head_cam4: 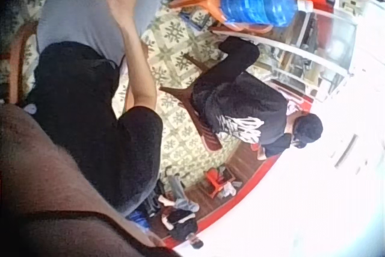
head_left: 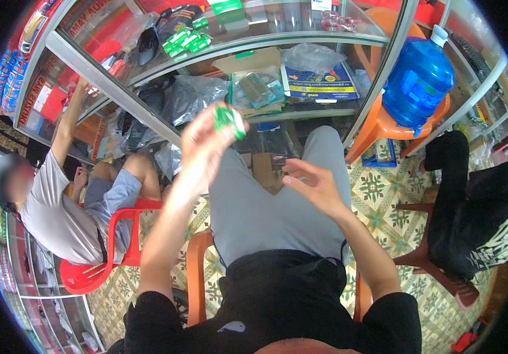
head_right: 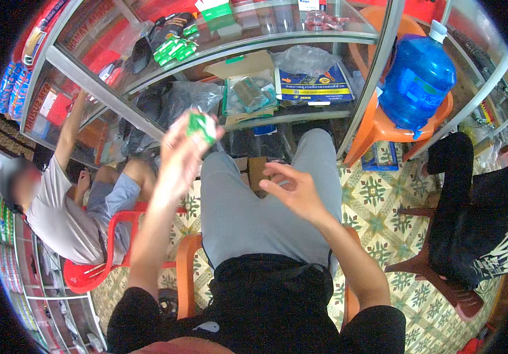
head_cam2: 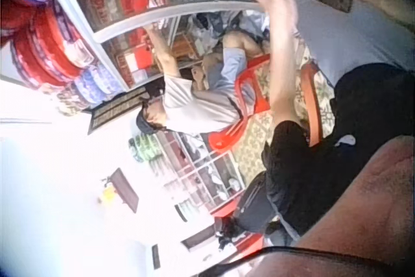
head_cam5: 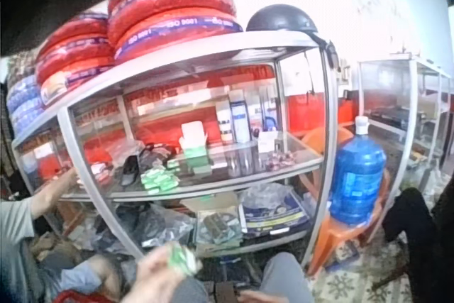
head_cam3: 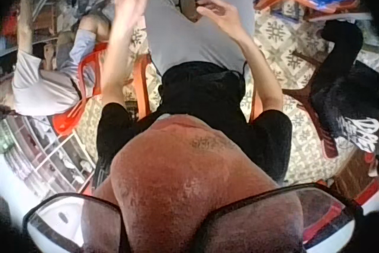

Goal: The person repeatedly picks up small green and white boxes from a glass display counter, opens them, and places them into a larger cardboard box on their lap. They continue this cycle of retrieving, opening, and packing the boxes for the duration of the clip.

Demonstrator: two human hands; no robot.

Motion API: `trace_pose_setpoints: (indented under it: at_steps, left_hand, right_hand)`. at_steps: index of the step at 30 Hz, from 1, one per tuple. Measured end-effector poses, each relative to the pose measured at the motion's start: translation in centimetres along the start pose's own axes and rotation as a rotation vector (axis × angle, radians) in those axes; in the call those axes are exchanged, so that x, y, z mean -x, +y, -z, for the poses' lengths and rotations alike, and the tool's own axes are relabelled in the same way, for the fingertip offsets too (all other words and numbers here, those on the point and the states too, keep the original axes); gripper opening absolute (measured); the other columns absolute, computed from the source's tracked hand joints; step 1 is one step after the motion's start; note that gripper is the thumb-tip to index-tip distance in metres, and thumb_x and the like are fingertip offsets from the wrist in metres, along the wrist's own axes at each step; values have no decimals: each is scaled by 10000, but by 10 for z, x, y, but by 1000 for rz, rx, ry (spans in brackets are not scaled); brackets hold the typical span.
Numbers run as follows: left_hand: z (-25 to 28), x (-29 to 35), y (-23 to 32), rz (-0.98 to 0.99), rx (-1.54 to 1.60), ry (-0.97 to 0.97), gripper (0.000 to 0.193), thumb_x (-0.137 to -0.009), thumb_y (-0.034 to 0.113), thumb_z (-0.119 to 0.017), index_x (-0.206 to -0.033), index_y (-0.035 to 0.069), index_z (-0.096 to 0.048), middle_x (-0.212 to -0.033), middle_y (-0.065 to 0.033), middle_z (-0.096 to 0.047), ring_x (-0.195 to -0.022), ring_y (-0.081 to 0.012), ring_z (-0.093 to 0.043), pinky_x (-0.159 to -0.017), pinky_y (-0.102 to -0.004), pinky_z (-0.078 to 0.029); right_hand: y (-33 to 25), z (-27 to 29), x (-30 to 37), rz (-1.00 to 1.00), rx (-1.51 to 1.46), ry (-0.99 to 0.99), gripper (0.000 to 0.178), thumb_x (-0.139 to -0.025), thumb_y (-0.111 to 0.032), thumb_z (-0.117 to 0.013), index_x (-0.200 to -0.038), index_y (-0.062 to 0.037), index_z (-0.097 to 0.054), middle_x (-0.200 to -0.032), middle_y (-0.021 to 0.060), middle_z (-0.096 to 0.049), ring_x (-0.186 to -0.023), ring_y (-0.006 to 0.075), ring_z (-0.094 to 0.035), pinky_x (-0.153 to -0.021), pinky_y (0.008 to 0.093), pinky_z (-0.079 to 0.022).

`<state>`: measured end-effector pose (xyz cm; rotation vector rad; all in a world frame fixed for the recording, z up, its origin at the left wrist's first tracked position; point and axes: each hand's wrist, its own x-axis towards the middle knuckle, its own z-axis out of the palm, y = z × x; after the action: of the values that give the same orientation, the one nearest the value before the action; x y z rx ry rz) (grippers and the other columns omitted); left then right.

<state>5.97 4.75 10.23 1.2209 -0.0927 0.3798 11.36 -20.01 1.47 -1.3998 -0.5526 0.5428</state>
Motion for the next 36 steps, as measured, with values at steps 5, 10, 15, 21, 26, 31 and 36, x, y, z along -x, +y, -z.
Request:
trace_pose_setpoints:
  at_steps: [5,10,15,21,26,31,36]
  left_hand:
    - [14,-102,75,-156,-444,201,509,-923,110,-692,-1376,-39,-516,-1284,-131,-627,-1154,-218,-622,-1042,-370,-476]
    - [50,-202,115,-253,-965,129,609,-858,175,-781,-1361,-60,-532,-1263,-139,-654,-1152,-193,-628,-1023,-302,-476]
    - [78,-284,120,-161,-1530,-19,555,-843,204,-787,-1307,-36,-600,-1151,-111,-713,-1083,-160,-655,-946,-292,-510]
    - [106,-337,109,-19,-1844,-163,563,-747,253,-825,-1257,77,-664,-1118,-162,-719,-1016,-278,-693,-901,-386,-532]
    - [143,-371,94,-96,-1914,-251,530,-746,259,-817,-1219,64,-678,-1085,-188,-716,-1001,-315,-694,-894,-395,-530]
    - [129,-374,89,211,-1997,-355,646,-869,309,-761,-1379,-13,-531,-1267,-181,-658,-1160,-292,-634,-970,-381,-503]
    - [129,-345,123,110,-1682,-339,708,-916,491,-667,-1410,7,-512,-1318,-207,-621,-1202,-316,-608,-1034,-382,-462]
  right_hand:
    - [34,14,-6,-115,161,116,375,-894,-208,-737,-1192,13,-680,-1011,92,-730,-885,149,-655,-772,313,-536]
    - [35,18,-8,-109,264,111,347,-895,-198,-722,-1165,17,-689,-996,122,-734,-836,177,-674,-753,328,-542]
    - [50,26,-9,-42,344,94,316,-891,-183,-714,-1130,22,-692,-968,159,-727,-793,224,-690,-734,329,-547]
    - [48,33,-10,-85,336,79,284,-910,-137,-696,-1126,47,-681,-993,151,-711,-879,198,-686,-764,311,-544]
    - [48,35,-10,-98,332,104,256,-902,-123,-703,-1097,43,-691,-968,150,-717,-873,201,-693,-756,306,-546]
    - [55,39,-11,-64,335,141,245,-881,-146,-720,-1050,30,-708,-932,171,-717,-789,232,-698,-685,325,-548]
    - [53,37,-9,-66,336,130,227,-885,-137,-718,-1029,39,-708,-925,172,-715,-778,229,-696,-676,322,-546]
